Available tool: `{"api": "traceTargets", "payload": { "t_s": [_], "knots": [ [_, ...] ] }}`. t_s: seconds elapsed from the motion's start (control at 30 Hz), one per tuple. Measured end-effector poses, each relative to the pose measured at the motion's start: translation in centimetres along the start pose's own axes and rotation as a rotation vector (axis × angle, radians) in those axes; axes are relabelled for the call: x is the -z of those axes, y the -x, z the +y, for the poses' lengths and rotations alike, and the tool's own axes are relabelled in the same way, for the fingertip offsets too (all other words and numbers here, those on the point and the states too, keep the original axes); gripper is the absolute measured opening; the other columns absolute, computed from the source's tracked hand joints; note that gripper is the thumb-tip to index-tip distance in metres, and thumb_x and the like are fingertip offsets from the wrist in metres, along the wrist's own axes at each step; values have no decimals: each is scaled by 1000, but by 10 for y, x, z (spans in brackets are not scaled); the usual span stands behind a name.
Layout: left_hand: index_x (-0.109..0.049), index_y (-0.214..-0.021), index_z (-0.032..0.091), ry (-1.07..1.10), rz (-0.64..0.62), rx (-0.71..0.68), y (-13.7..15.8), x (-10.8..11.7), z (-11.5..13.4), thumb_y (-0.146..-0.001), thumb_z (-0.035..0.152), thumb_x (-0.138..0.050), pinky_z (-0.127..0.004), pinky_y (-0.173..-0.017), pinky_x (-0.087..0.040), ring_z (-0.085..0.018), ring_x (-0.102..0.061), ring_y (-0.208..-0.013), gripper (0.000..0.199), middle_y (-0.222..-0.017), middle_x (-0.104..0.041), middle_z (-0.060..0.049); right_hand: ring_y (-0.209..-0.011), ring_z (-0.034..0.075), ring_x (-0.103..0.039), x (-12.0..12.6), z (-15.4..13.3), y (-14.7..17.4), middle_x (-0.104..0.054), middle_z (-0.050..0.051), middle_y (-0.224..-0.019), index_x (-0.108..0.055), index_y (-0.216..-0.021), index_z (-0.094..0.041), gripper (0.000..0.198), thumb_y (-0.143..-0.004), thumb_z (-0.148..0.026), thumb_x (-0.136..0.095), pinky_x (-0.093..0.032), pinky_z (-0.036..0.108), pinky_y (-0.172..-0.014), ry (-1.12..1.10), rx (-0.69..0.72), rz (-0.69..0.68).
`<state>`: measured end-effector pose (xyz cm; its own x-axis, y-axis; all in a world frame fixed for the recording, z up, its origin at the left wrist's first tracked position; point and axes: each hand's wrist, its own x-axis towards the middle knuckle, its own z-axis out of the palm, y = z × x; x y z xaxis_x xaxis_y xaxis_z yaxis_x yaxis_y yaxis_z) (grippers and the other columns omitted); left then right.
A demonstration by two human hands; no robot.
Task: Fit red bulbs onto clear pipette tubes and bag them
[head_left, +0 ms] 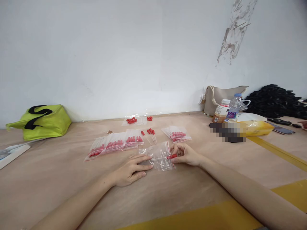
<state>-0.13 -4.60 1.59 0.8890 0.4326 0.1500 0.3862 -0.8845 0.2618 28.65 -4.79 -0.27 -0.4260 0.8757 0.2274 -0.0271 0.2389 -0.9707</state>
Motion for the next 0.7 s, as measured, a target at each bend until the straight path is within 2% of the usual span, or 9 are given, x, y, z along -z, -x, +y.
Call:
{"api": "traceTargets", "payload": {
  "t_s": [0.07,0.17,0.3,0.4,0.5,0.6,0.7],
  "knots": [
    [-42,-125,33,9,-1,4,0,0,0,-89,31,-40,-41,-102,-26,-22,-32,-124,36,-137,-32,0,-62,9,-57,-4,0,-1,-59,1,-85,-46,-66,-16,36,-52,-34,-74,-44,21,-52,-48,-30,-7],
    [-41,-125,33,17,-8,3,-1,2,1,-89,31,-39,-41,-102,-25,-22,-31,-124,36,-137,-33,0,-45,8,-53,-8,2,-2,-58,-3,-60,-47,-69,-17,33,-57,-37,-71,-35,16,-38,-24,-148,-19],
    [-39,-126,34,1,-29,7,-2,3,2,-90,31,-38,-41,-102,-24,-21,-30,-125,37,-138,-31,1,-36,6,-46,-12,2,-4,-55,-4,-48,-56,-68,-15,32,-59,-43,-69,-33,17,-35,102,-223,28],
    [-36,-128,34,-21,-52,16,-2,3,2,-90,31,-37,-41,-102,-23,-21,-29,-125,39,-139,-30,1,-35,5,-39,-17,-1,-4,-48,-5,-44,-64,-69,-14,34,-68,-48,-58,-30,17,-36,239,-196,55],
    [-34,-129,34,-31,-56,14,-2,2,2,-90,31,-37,-43,-102,-23,-21,-29,-125,40,-139,-30,2,-39,6,-36,-24,-5,-1,-43,-5,-43,-65,-64,-16,39,-75,-49,-48,-29,18,-39,413,-105,76],
    [-34,-129,34,-18,-48,14,-2,1,1,-90,31,-38,-44,-102,-22,-22,-28,-126,40,-139,-29,1,-49,8,-42,-31,-6,2,-49,-3,-49,-67,-65,-18,35,-75,-46,-50,-32,19,-46,571,3,120],
    [-35,-128,35,4,-35,3,-2,1,2,-89,30,-39,-44,-102,-23,-23,-29,-125,39,-139,-30,1,-56,11,-47,-33,-2,2,-56,-1,-57,-69,-70,-19,29,-73,-44,-55,-35,20,-49,591,4,229]
  ]
}}
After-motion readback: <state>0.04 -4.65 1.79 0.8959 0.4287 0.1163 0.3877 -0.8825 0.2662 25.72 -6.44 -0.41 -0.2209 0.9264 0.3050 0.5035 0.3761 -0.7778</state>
